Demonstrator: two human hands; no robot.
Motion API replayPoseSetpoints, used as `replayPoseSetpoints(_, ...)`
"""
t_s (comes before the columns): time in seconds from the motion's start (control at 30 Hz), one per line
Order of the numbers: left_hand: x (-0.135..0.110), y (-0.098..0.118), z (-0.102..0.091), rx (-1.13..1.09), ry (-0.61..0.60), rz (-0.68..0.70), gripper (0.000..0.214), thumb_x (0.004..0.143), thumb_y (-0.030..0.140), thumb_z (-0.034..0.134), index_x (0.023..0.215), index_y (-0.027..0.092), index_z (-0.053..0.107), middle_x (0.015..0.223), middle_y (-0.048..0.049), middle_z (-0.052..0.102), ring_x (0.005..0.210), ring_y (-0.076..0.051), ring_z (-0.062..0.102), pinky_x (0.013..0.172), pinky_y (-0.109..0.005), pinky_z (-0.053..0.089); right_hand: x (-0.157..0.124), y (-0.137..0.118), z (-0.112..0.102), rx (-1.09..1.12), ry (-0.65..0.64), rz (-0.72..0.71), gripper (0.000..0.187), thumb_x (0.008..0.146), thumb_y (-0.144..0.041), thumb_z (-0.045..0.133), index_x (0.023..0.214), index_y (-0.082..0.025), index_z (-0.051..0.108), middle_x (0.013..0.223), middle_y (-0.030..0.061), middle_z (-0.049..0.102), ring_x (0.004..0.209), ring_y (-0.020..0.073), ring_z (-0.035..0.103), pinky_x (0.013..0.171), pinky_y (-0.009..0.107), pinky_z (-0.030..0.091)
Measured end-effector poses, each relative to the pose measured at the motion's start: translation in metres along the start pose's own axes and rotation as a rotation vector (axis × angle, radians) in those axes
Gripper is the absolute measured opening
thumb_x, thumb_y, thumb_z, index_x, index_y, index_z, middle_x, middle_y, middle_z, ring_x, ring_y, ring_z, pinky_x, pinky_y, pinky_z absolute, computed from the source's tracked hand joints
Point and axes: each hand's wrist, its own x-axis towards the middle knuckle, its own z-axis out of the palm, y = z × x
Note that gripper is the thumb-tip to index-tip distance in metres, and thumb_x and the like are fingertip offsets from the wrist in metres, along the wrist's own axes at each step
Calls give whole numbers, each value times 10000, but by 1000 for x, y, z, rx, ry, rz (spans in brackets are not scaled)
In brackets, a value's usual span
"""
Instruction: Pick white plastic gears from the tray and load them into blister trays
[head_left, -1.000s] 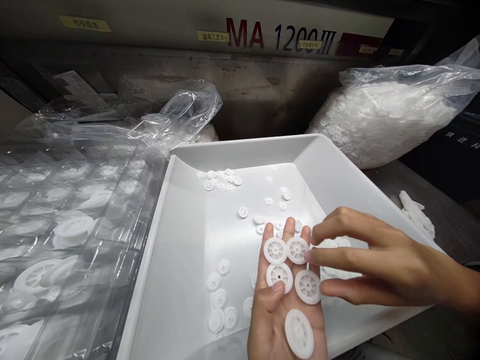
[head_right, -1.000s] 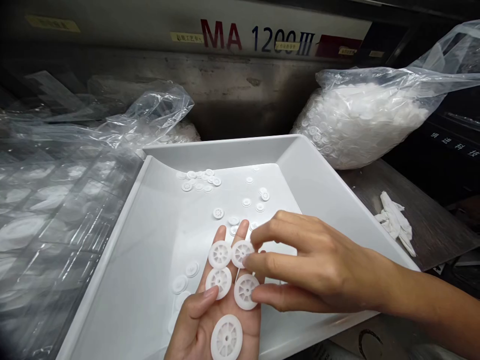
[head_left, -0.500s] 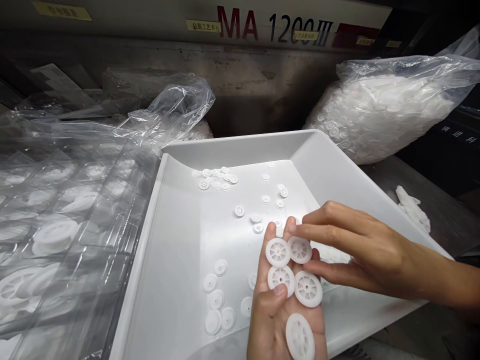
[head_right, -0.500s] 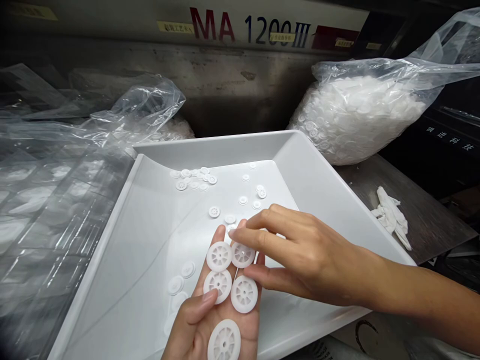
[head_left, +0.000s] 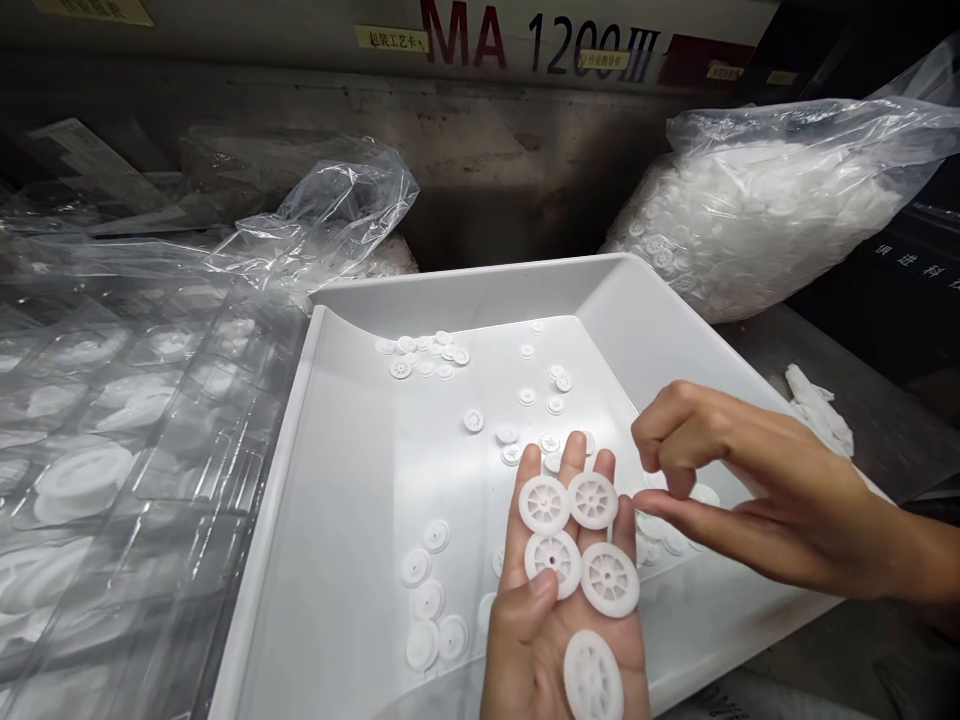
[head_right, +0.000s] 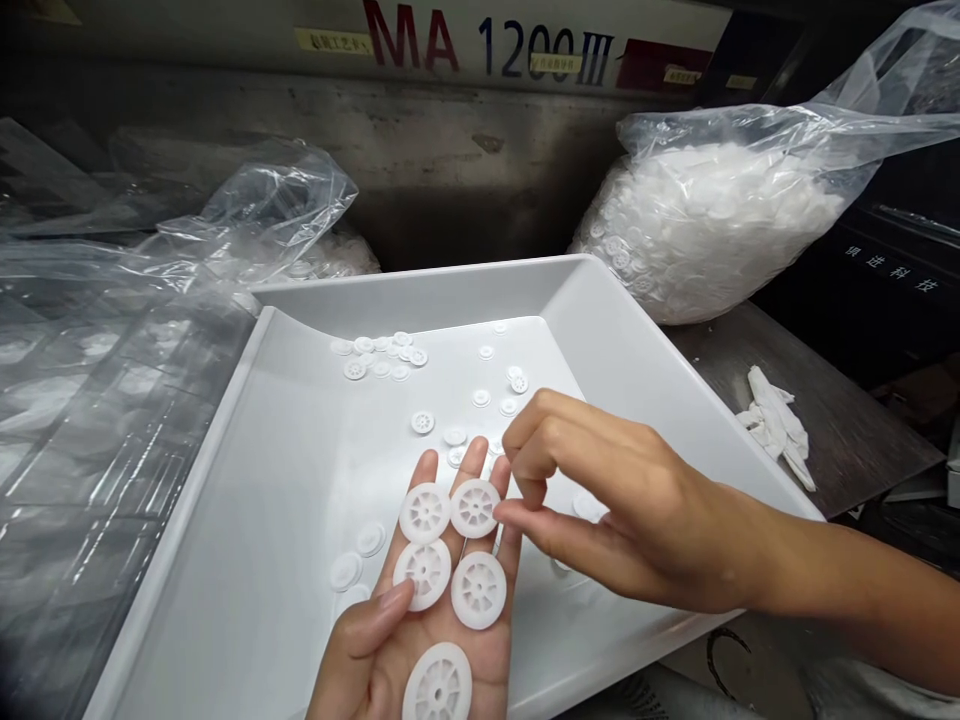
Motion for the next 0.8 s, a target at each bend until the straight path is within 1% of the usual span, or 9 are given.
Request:
replayPoseSetpoints(0.13,1,1,2,23,42,20,652,815,198,390,1464,195,322,1309,-81,599,1285,-253,477,1092,-380,380,-1,4,-2,64,17,49,164,794,-75,690,879,-145,568,862,35,572,802,114,550,689,242,463)
replayPoseSetpoints(0.27,1,0,2,10,28,36,639,831,195,362,1468,174,311,1309,-93,597,1270,-252,494,1096,-376,374,3,8,-5,101,4,71,164,793,-77,692,928,-146,629,898,34,609,859,124,573,733,254,479)
replayPoseSetpoints(0.47,1,0,2,32,7,27,619,851,194,332,1469,178,307,1324,-85,585,1277,-244,485,1098,-373,372,6,9,-7,113,-16,127,147,800,-112,687,928,-170,645,916,19,620,852,122,573,700,262,476)
replayPoseSetpoints(0.6,0,0,2,15,7,36,610,860,174,315,1470,163,302,1322,-100,585,1271,-248,491,1094,-379,378,5,9,-8,136,-29,197,126,840,-134,642,957,-182,637,939,20,609,817,114,556,632,251,452)
replayPoseSetpoints(0.67,0,0,1,12,7,40,600,870,166,300,1470,158,301,1325,-106,581,1267,-253,495,1093,-389,378,5,9,-7,145,-29,206,129,856,-121,613,971,-178,627,944,23,602,813,111,549,623,243,448)
replayPoseSetpoints(0.73,0,-1,0,13,-6,43,576,878,166,305,1453,153,343,1326,-109,579,1258,-262,504,1092,-398,379,6,9,-6,144,-25,183,157,860,-102,596,1000,-170,616,951,27,595,824,108,542,639,234,451)
replayPoseSetpoints(0.8,0,-1,-1,8,-33,43,523,874,163,331,1374,157,482,1311,-104,591,1245,-270,515,1083,-396,391,6,8,-5,120,-19,118,210,856,-78,590,1053,-151,594,961,35,584,846,105,532,683,226,457)
